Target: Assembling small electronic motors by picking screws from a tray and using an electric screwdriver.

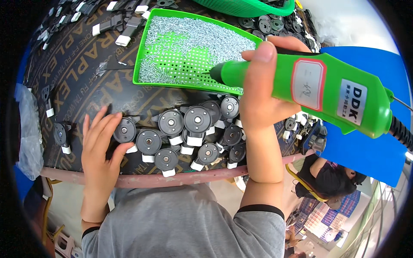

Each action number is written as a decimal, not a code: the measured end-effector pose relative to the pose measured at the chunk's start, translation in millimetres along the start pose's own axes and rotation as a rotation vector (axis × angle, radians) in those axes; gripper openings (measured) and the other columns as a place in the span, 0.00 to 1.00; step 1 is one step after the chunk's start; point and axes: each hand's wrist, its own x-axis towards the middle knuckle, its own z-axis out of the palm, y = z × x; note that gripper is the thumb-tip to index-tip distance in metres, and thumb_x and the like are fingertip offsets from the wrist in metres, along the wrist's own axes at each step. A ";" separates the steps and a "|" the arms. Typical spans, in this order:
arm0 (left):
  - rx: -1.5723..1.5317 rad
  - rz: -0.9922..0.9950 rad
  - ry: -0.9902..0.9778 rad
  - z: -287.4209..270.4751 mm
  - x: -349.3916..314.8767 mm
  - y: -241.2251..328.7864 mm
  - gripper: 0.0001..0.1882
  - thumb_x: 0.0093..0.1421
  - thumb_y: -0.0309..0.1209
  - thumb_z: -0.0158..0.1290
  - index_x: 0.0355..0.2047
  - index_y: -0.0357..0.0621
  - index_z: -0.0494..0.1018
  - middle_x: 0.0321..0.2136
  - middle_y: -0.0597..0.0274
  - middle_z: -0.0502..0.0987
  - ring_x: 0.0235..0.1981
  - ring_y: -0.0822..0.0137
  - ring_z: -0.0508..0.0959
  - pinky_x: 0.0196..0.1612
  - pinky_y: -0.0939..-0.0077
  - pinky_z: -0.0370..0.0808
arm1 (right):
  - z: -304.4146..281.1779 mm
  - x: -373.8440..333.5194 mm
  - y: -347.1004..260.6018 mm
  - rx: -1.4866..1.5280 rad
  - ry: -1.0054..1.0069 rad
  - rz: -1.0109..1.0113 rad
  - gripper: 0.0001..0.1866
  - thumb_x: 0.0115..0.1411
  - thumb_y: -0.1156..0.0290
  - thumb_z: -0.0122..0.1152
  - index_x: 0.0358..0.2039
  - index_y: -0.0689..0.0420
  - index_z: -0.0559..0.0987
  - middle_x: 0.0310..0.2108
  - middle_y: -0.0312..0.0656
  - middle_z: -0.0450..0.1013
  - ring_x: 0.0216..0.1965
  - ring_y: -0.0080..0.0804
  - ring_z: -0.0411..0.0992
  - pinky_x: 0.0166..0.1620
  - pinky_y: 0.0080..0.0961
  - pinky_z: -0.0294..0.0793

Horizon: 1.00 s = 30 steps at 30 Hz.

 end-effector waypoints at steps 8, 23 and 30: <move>-0.173 -0.062 0.026 5.4 -2.6 -8.4 0.27 0.50 0.31 0.66 0.52 0.41 0.73 0.49 0.57 0.76 0.59 0.50 0.71 0.66 0.47 0.57 | -0.9 -4.3 4.4 0.012 -0.002 0.028 0.12 0.62 0.71 0.58 0.38 0.66 0.69 0.26 0.47 0.74 0.22 0.26 0.72 0.36 0.26 0.76; -0.243 0.021 0.012 6.2 -7.5 -18.4 0.29 0.57 0.33 0.60 0.59 0.42 0.69 0.54 0.57 0.74 0.61 0.51 0.69 0.65 0.49 0.57 | -7.9 -8.2 -81.2 0.422 -0.226 0.008 0.14 0.63 0.64 0.49 0.42 0.62 0.71 0.27 0.44 0.67 0.22 0.26 0.58 0.23 0.20 0.59; -0.253 -0.010 0.037 9.1 -9.3 -18.3 0.26 0.57 0.33 0.60 0.56 0.44 0.71 0.52 0.57 0.74 0.60 0.51 0.69 0.65 0.49 0.57 | 11.4 -37.4 -89.4 0.333 -0.693 -0.183 0.17 0.65 0.59 0.52 0.50 0.55 0.67 0.26 0.45 0.70 0.18 0.23 0.55 0.21 0.22 0.59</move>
